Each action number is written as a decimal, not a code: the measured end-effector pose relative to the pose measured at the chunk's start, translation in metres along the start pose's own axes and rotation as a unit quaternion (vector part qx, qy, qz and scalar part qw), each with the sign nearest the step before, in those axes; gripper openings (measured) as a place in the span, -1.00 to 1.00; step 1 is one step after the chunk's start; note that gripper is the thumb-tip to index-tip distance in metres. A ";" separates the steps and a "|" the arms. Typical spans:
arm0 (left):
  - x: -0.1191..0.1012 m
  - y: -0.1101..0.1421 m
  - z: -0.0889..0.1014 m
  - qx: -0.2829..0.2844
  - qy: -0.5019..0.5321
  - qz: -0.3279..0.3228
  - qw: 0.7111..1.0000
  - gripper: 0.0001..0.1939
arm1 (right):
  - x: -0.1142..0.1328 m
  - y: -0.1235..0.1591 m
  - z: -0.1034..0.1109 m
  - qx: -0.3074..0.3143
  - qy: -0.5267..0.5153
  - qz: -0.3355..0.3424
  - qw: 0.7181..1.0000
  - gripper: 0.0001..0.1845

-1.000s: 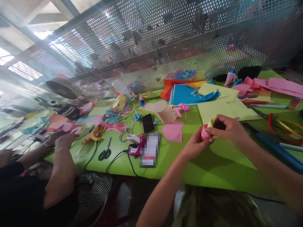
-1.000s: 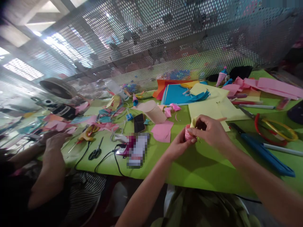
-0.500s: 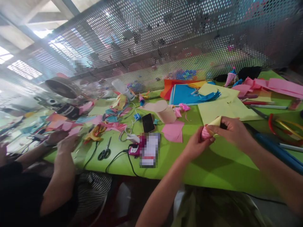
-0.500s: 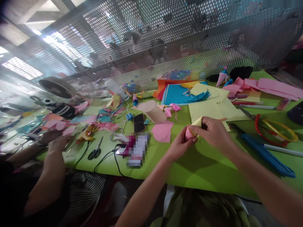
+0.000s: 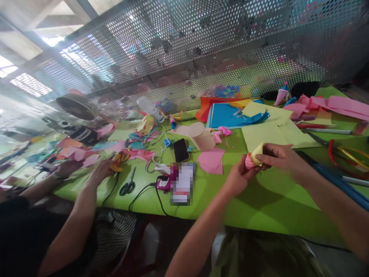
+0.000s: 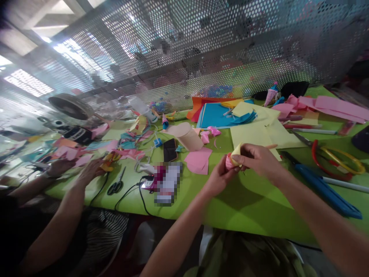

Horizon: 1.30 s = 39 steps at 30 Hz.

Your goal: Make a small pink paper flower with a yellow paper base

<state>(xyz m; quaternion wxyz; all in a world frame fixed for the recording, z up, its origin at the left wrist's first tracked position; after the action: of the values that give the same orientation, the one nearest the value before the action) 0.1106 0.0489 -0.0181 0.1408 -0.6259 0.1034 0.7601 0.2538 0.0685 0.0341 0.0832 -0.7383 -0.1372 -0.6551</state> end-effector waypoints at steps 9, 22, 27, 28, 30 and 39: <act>-0.003 0.000 -0.004 0.035 0.027 0.034 0.998 -0.45 | 0.012 0.001 0.003 0.004 0.012 0.035 0.999 -0.49; 0.000 0.002 -0.004 0.033 0.041 0.040 0.998 -0.51 | 0.015 0.002 0.001 -0.010 0.082 0.067 0.994 -0.51; -0.004 0.003 -0.003 0.044 0.029 0.033 0.998 -0.48 | 0.015 0.002 0.004 -0.005 0.080 0.079 0.994 -0.57; -0.006 0.004 -0.002 0.045 0.026 0.029 0.998 -0.45 | 0.015 0.002 0.004 -0.004 0.085 0.081 0.993 -0.58; -0.010 0.005 -0.001 0.044 0.023 0.023 0.999 -0.40 | 0.015 0.002 0.004 -0.009 0.087 0.086 0.992 -0.53; -0.001 0.005 0.006 0.007 0.014 0.036 0.999 -0.37 | 0.015 0.003 0.012 -0.070 0.006 0.110 0.991 -0.44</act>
<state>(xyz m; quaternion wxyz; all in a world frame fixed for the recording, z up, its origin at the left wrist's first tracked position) 0.1039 0.0461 -0.0160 0.1163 -0.6312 0.1333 0.7551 0.2674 0.0709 0.0480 0.1040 -0.7488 -0.0085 -0.6545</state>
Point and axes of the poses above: each hand's wrist, its own y-axis away from the middle knuckle, its own z-axis out of the back of the hand, x = y × z, the point moved 7 cm from there along -y, towards the middle knuckle, and after that the axes turned 15 degrees about -y, right-handed, at the moved point
